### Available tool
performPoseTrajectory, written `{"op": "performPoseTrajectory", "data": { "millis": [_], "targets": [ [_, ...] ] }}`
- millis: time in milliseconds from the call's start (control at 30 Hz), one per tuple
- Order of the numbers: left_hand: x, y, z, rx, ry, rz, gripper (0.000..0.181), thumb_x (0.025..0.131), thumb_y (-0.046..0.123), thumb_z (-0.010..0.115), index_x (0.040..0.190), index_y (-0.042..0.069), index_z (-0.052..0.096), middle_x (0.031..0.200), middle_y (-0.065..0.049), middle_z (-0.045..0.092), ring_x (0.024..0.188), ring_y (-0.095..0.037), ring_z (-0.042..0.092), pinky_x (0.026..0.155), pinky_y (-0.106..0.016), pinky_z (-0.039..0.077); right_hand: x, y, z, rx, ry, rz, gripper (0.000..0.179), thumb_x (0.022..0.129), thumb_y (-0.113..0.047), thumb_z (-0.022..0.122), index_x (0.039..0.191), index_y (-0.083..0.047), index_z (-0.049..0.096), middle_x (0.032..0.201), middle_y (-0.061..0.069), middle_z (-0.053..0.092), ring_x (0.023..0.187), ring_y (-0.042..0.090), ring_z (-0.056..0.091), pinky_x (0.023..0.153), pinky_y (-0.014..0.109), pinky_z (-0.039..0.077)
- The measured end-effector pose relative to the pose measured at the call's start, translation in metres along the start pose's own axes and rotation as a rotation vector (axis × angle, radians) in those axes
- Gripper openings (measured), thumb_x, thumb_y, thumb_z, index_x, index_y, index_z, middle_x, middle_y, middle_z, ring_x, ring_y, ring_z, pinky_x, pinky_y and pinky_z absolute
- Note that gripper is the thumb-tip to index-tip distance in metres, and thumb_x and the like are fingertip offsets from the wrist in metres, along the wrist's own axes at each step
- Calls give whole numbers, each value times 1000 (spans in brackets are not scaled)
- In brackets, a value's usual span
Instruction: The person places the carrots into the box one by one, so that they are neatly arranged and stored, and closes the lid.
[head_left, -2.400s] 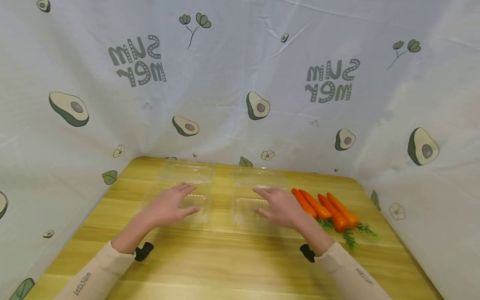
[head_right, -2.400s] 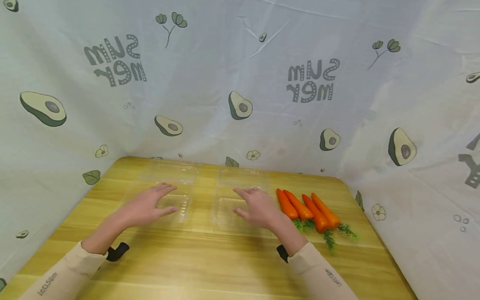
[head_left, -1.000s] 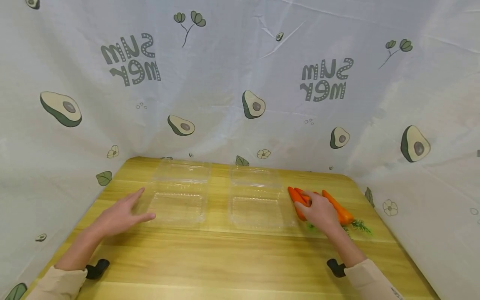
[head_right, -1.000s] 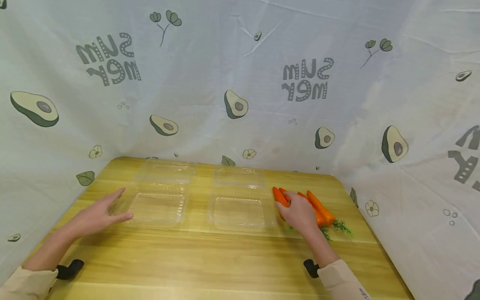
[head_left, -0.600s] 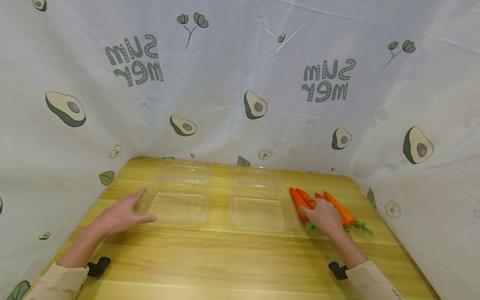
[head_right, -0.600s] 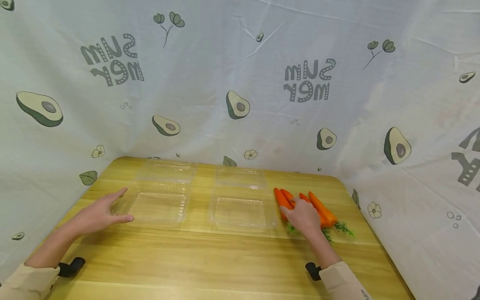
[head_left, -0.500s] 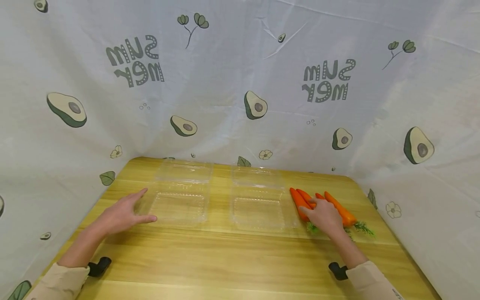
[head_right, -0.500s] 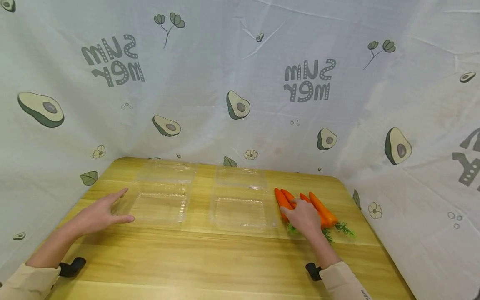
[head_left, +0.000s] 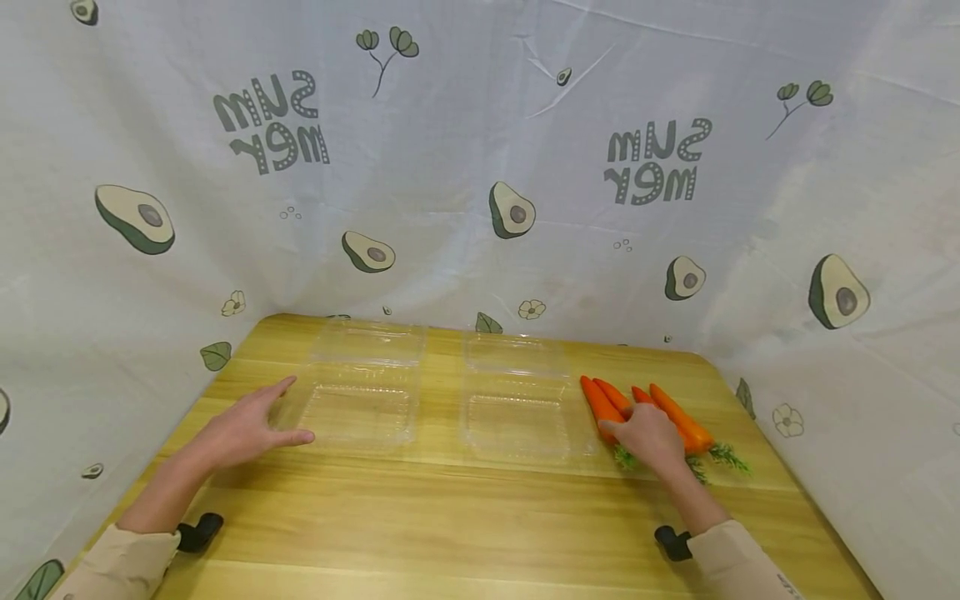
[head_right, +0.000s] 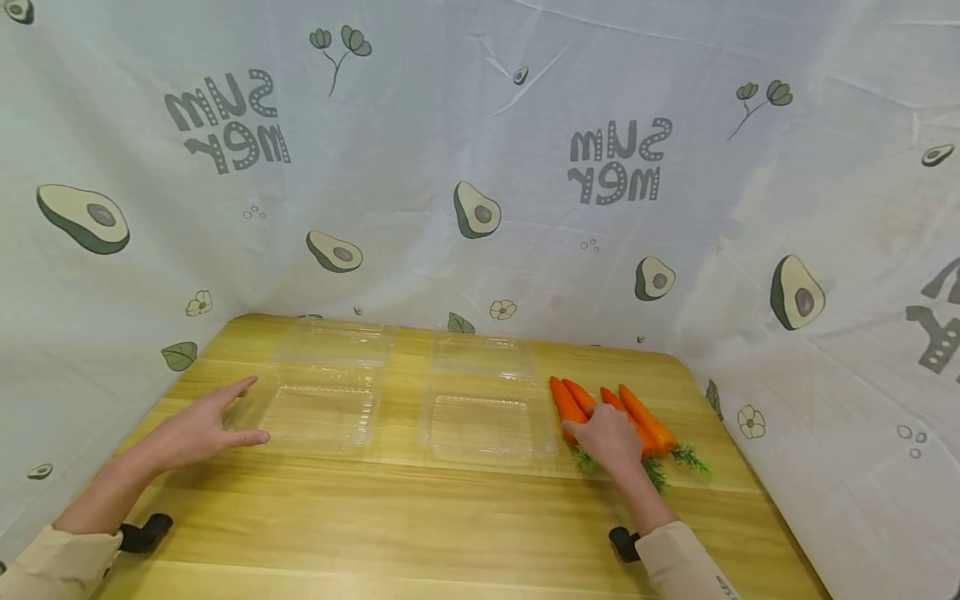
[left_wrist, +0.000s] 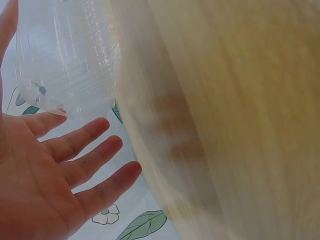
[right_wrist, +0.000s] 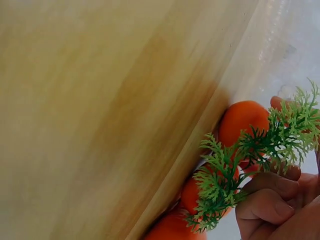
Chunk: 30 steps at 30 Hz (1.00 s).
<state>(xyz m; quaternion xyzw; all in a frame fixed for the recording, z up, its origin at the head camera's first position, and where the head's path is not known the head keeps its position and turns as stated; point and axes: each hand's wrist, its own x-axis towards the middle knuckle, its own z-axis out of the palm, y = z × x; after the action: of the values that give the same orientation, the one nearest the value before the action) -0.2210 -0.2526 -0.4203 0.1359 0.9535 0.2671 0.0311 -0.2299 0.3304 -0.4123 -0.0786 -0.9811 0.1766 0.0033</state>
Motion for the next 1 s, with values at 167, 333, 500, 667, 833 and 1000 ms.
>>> {"op": "performPoseTrajectory", "data": {
  "millis": [167, 333, 500, 667, 833, 1000],
  "targets": [
    [0, -1, 0, -4, 6, -3, 109, 85, 62, 72, 156, -5, 25, 153, -34, 37, 135, -57, 40, 101, -70, 39, 0, -1, 1, -12, -4, 0, 38, 86, -41, 70, 71, -10, 54, 60, 1, 40, 55, 20, 44, 50, 32, 33],
    [1, -1, 1, -12, 8, -11, 108, 84, 61, 72, 156, -5, 25, 150, -36, 40, 134, -57, 41, 99, -70, 40, 0, -3, 0, -24, -26, 23, 38, 85, -41, 73, 71, -9, 56, 59, 0, 40, 56, 21, 47, 50, 32, 34],
    [0, -1, 1, -21, 11, -19, 108, 84, 61, 73, 156, -5, 25, 147, -37, 43, 132, -57, 43, 99, -70, 41, 2, -5, -1, -44, -34, 27, 40, 85, -41, 73, 69, -9, 55, 59, 1, 44, 55, 21, 49, 50, 32, 35],
    [1, -1, 2, -33, 6, -28, 109, 84, 61, 73, 156, -5, 25, 147, -37, 43, 132, -56, 44, 98, -69, 42, 4, -5, -2, -33, -37, 11, 43, 85, -39, 73, 63, -11, 51, 54, -1, 41, 51, 19, 43, 49, 30, 33],
    [2, -2, 2, -43, 1, -36, 110, 83, 62, 73, 156, -4, 24, 148, -37, 42, 133, -56, 43, 99, -69, 41, 5, -3, -2, -15, -46, -8, 48, 85, -40, 74, 55, -14, 47, 49, -4, 36, 45, 15, 37, 48, 28, 31],
    [1, -2, 2, -52, -2, -37, 110, 83, 62, 73, 157, -4, 23, 148, -38, 41, 133, -56, 43, 99, -69, 41, 7, -2, -3, -8, -55, -18, 48, 85, -39, 74, 54, -15, 47, 48, -5, 35, 44, 14, 35, 49, 28, 30]
  ]
}}
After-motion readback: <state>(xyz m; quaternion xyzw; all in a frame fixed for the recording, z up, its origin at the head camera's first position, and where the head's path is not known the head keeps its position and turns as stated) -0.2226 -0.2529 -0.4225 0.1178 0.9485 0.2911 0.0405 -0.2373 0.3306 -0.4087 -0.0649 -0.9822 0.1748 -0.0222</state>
